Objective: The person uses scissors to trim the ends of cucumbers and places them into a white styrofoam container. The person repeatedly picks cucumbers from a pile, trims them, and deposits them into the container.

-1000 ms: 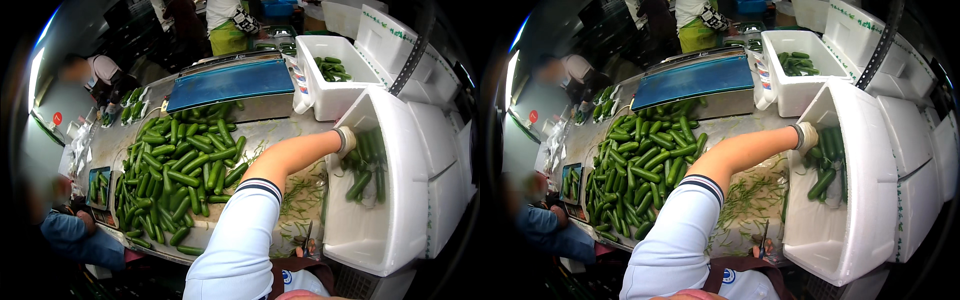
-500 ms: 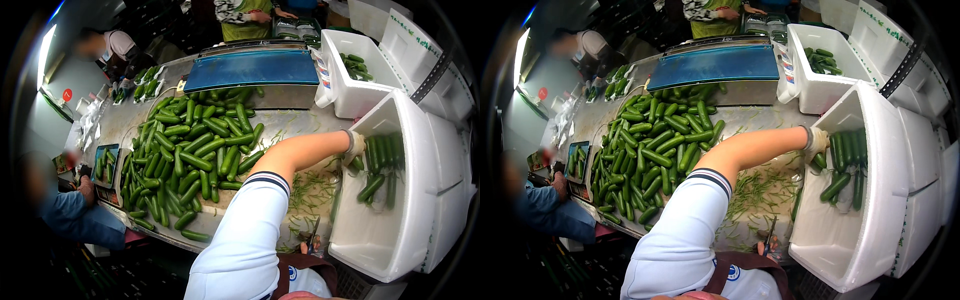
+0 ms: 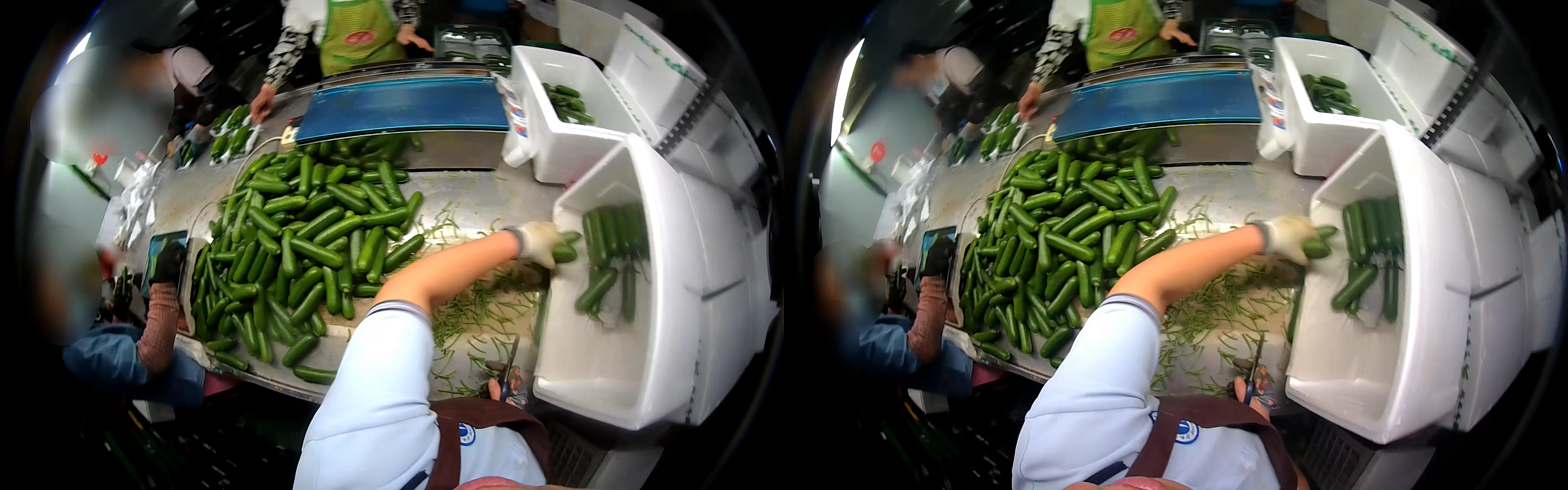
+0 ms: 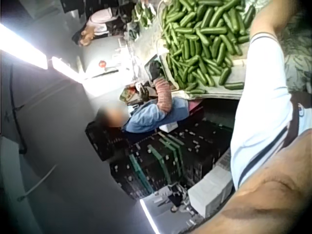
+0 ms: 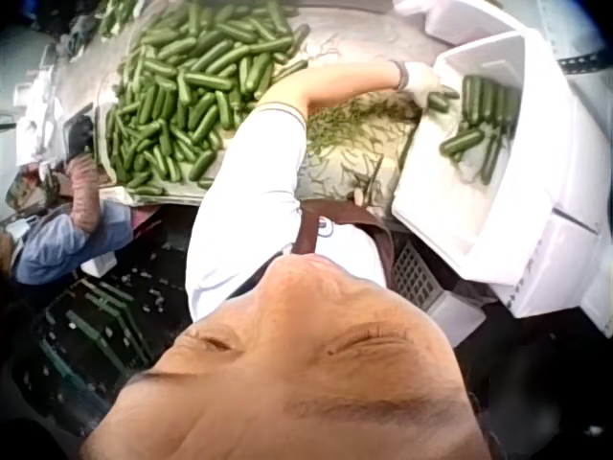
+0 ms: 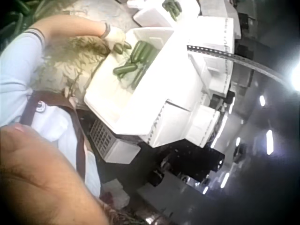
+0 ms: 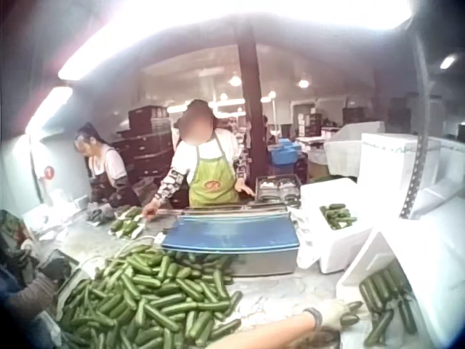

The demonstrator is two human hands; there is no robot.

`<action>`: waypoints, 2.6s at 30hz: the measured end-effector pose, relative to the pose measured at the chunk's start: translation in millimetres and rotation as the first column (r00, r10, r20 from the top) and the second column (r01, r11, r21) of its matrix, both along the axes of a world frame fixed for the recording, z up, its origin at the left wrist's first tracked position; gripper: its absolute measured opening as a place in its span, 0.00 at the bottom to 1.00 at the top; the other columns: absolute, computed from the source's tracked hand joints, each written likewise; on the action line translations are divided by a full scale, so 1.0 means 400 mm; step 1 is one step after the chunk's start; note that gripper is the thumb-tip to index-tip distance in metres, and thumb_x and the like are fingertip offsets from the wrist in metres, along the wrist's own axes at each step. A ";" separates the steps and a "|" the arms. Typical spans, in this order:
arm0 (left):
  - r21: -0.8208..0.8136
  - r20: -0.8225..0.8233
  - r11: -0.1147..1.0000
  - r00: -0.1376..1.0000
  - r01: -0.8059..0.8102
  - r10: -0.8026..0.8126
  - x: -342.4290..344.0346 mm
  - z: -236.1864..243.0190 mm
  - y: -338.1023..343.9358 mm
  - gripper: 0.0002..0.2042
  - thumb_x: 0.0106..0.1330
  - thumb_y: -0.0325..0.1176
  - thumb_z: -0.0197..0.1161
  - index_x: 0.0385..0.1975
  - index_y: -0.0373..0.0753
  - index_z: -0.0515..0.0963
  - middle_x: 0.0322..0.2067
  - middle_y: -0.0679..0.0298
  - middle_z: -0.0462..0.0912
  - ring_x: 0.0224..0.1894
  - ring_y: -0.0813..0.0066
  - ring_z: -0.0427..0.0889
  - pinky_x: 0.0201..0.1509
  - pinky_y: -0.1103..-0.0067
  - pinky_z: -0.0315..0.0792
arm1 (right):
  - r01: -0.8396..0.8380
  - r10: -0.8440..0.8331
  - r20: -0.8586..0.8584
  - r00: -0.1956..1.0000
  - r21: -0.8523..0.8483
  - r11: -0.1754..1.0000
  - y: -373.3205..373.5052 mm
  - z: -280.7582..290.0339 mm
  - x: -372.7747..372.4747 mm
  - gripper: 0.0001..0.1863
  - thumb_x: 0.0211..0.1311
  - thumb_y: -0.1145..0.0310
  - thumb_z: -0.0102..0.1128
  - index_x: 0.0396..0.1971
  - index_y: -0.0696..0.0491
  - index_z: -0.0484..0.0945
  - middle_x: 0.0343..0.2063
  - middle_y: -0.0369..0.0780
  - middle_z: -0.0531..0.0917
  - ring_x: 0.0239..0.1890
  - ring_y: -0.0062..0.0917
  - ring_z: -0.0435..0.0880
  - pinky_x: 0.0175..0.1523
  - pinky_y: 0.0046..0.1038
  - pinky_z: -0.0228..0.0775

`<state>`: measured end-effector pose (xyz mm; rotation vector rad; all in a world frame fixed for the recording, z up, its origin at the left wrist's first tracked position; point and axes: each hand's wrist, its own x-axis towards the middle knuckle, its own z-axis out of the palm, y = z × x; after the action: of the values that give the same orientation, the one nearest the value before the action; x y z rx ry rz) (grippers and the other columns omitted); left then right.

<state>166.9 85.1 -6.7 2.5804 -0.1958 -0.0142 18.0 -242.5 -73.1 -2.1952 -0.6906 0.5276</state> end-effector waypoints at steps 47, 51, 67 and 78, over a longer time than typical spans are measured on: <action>-0.599 -0.218 0.745 0.955 -0.293 0.201 -0.748 0.109 -0.186 0.16 0.45 0.34 0.70 0.36 0.42 0.79 0.37 0.61 0.74 0.43 0.67 0.72 0.50 0.76 0.65 | -0.215 0.203 -0.129 0.971 -0.092 0.972 0.079 0.171 -0.012 0.13 0.49 0.57 0.58 0.29 0.51 0.76 0.21 0.37 0.78 0.27 0.28 0.78 0.34 0.27 0.69; -0.609 -0.307 0.693 0.920 -0.386 0.242 -0.752 0.068 -0.178 0.22 0.45 0.40 0.70 0.38 0.34 0.77 0.35 0.57 0.73 0.40 0.65 0.73 0.46 0.76 0.67 | -0.458 0.490 0.081 0.868 -0.254 0.852 0.054 0.178 -0.032 0.12 0.52 0.56 0.55 0.29 0.49 0.76 0.29 0.37 0.81 0.37 0.26 0.79 0.46 0.34 0.67; -0.316 -0.423 0.787 0.821 -0.530 0.383 -0.732 0.105 -0.201 0.24 0.44 0.49 0.67 0.38 0.39 0.78 0.34 0.56 0.75 0.41 0.61 0.75 0.46 0.75 0.69 | -0.563 0.603 0.148 0.784 -0.242 0.791 0.051 0.166 -0.048 0.13 0.53 0.59 0.53 0.32 0.52 0.75 0.30 0.40 0.78 0.35 0.33 0.77 0.42 0.32 0.69; -0.732 -0.554 0.288 0.785 -0.618 0.275 -0.766 0.114 -0.167 0.23 0.50 0.46 0.63 0.39 0.33 0.76 0.37 0.55 0.78 0.39 0.62 0.78 0.45 0.74 0.71 | -0.386 0.379 -0.077 0.922 -0.238 0.891 0.118 0.179 -0.052 0.14 0.49 0.57 0.58 0.30 0.52 0.74 0.27 0.40 0.78 0.31 0.31 0.77 0.33 0.30 0.68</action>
<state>-139.6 18.3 39.1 1.3871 0.5659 -0.0986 -2.8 -195.1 -1.7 -2.2823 -1.1050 0.8878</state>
